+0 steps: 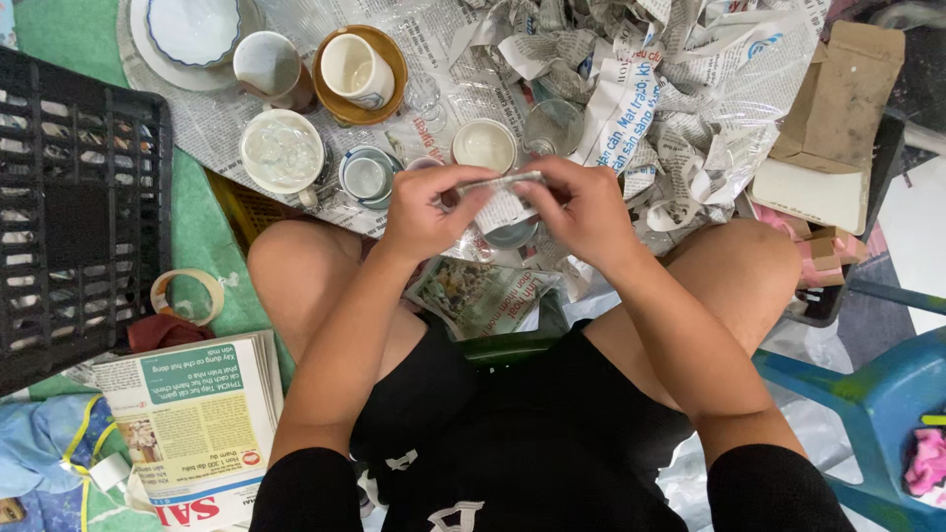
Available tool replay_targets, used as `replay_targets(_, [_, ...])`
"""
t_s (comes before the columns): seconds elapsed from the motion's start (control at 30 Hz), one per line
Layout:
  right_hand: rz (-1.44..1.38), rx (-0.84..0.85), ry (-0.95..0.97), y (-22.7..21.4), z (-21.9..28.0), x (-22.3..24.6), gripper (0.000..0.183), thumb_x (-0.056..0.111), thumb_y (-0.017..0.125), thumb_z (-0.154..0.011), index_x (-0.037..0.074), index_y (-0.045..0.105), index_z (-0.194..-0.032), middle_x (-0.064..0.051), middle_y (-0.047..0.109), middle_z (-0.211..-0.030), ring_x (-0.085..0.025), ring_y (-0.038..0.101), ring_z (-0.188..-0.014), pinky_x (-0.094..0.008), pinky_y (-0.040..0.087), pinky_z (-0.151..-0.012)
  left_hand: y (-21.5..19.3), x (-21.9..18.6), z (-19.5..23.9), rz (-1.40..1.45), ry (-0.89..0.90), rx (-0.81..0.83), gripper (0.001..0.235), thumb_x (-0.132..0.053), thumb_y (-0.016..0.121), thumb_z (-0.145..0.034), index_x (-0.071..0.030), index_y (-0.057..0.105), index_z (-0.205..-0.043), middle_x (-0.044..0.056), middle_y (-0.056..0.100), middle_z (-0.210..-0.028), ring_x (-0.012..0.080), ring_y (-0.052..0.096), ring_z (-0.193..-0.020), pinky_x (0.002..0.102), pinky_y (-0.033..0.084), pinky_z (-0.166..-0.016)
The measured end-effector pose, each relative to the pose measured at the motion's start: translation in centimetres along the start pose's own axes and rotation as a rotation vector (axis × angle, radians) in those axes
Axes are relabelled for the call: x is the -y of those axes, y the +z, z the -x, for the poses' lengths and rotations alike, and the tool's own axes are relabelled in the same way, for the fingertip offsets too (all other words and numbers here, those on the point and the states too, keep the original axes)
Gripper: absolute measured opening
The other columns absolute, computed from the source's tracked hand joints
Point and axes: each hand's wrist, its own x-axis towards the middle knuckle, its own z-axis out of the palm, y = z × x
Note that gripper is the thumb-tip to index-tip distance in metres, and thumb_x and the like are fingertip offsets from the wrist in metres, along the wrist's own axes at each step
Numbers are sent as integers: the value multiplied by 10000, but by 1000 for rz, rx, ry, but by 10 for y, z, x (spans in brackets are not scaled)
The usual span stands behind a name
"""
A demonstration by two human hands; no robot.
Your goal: The person wraps small ceramic cups and bowls individually in newspaper sheets. They fold the paper around each item, place the wrapped pieces into a black plastic crate, and repeat the process with additional items from the table.
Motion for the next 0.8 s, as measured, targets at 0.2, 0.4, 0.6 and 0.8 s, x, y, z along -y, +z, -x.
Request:
replay_targets(0.2, [-31,-28,0,4,1,-15,140,59,717,-996,-9,720,-1118,-63,732,-781,-94,721,-693,-250,567,-605,0,8,3,134,-131,78,153,-95,834,-898,-12,772,-1011,33,706,-711,41,601,-564,227,461,-529])
replay_targets(0.4, [-156,14,-51,11,8,-22,165,32,645,-1015,-23,669,-1169,-90,736,-970,-118,723,-780,-276,605,-659,-11,9,5,95,-150,57,164,-118,837,-880,-25,781,-1002,20,691,-677,24,577,-554,226,447,-513])
replay_targets(0.6, [-352,87,-61,10,14,-14,355,26,513,-1067,-14,489,-1418,-133,691,-1165,-182,683,-1016,-331,579,-894,-58,-26,22,80,-56,-210,185,-130,829,-893,-20,760,-1025,57,750,-833,51,611,-669,236,486,-599])
replay_targets(0.8, [-265,280,-182,23,4,27,373,54,552,-1029,-3,501,-1395,-134,694,-1171,-175,683,-981,-329,565,-899,-146,-64,76,-184,-62,-482,183,-95,738,-955,-19,738,-1121,93,768,-934,106,700,-790,256,547,-713])
